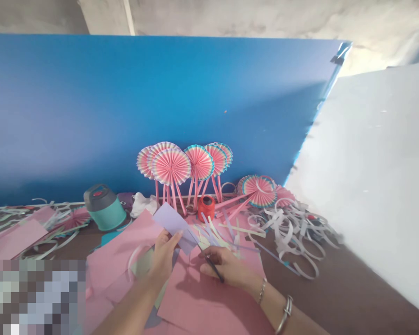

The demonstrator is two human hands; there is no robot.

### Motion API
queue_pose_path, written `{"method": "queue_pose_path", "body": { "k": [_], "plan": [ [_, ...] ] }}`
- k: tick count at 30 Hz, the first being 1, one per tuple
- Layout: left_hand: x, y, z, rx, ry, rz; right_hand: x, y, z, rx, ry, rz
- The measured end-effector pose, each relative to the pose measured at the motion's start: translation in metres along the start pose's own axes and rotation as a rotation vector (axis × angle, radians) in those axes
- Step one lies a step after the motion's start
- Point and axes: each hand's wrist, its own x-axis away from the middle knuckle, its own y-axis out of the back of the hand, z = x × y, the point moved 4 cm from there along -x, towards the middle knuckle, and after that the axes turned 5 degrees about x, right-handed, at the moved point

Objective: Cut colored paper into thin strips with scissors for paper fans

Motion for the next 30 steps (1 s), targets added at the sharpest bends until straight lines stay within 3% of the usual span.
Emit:
{"method": "queue_pose_path", "body": {
  "k": [30],
  "plan": [
    [0.0012, -0.0037, -0.0005, 0.053, -0.005, 0.028, -0.0005, 0.0000, 0.0001, -0.001, -0.030, -0.012]
  ]
}}
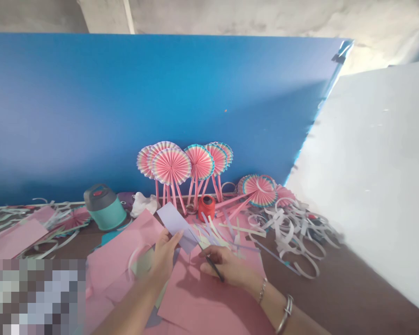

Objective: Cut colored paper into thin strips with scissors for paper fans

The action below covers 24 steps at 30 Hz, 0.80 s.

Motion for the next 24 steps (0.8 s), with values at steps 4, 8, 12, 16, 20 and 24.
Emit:
{"method": "queue_pose_path", "body": {
  "k": [4, 8, 12, 16, 20, 24],
  "plan": [
    [-0.001, 0.002, 0.002, 0.004, 0.008, -0.002, 0.002, 0.000, 0.004, 0.011, 0.001, 0.015],
    [-0.001, 0.004, 0.003, -0.021, 0.011, -0.031, 0.001, 0.002, 0.001, 0.036, -0.004, -0.012],
    [-0.002, 0.005, 0.003, -0.038, 0.004, -0.029, 0.000, 0.003, -0.002, 0.064, -0.018, -0.039],
    [-0.003, 0.006, 0.004, -0.039, 0.007, -0.038, 0.003, 0.005, 0.003, 0.111, 0.002, -0.052],
    [-0.003, 0.006, 0.006, -0.017, 0.007, -0.031, 0.006, 0.005, 0.010, 0.155, 0.011, -0.065],
    [-0.003, 0.007, 0.006, -0.007, 0.005, -0.021, 0.006, 0.005, 0.010, 0.177, 0.034, -0.088]
  ]
}}
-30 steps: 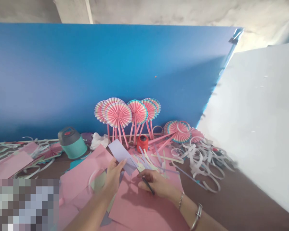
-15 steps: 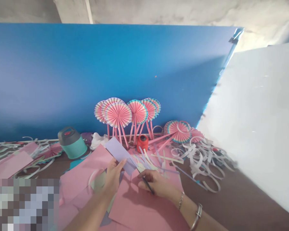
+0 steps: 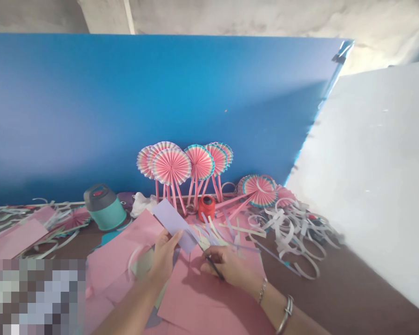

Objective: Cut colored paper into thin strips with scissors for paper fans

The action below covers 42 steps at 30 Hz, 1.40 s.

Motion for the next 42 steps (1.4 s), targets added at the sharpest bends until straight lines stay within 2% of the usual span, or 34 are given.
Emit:
{"method": "queue_pose_path", "body": {
  "k": [9, 20, 27, 32, 38, 42],
  "plan": [
    [0.001, -0.002, -0.002, -0.016, 0.029, -0.006, -0.003, 0.000, -0.010, 0.030, 0.027, -0.015],
    [-0.002, 0.002, 0.004, 0.002, 0.045, -0.014, -0.002, -0.001, -0.007, 0.078, 0.017, 0.008],
    [0.002, -0.006, -0.002, 0.031, 0.041, 0.044, -0.005, -0.006, -0.011, -0.093, -0.010, 0.058],
    [0.005, -0.013, -0.004, 0.031, 0.075, 0.094, -0.006, -0.006, -0.011, -0.107, -0.029, 0.049],
    [0.008, -0.019, 0.000, 0.024, 0.139, 0.142, -0.010, -0.007, -0.018, -0.204, -0.020, 0.017],
    [0.010, -0.019, 0.005, 0.008, 0.154, 0.154, -0.010, -0.010, -0.014, -0.271, 0.032, 0.014]
  ]
}}
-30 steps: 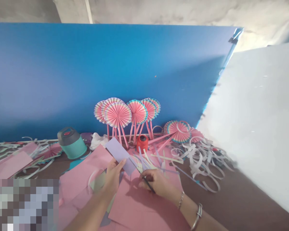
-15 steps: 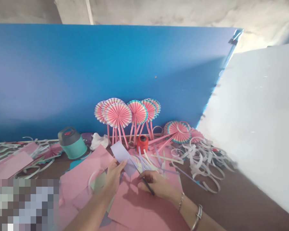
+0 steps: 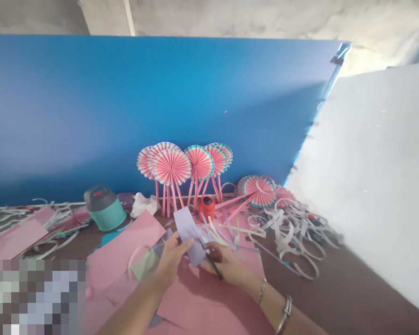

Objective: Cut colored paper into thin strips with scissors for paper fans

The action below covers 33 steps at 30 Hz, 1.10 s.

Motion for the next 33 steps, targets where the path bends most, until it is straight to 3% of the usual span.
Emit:
{"method": "queue_pose_path", "body": {
  "k": [18, 33],
  "plan": [
    [0.002, -0.003, 0.001, -0.004, 0.019, 0.000, 0.001, 0.001, -0.002, 0.079, 0.049, 0.013],
    [-0.001, 0.001, 0.005, 0.053, 0.005, 0.004, 0.000, 0.004, -0.008, 0.134, -0.002, -0.107]
  ]
}}
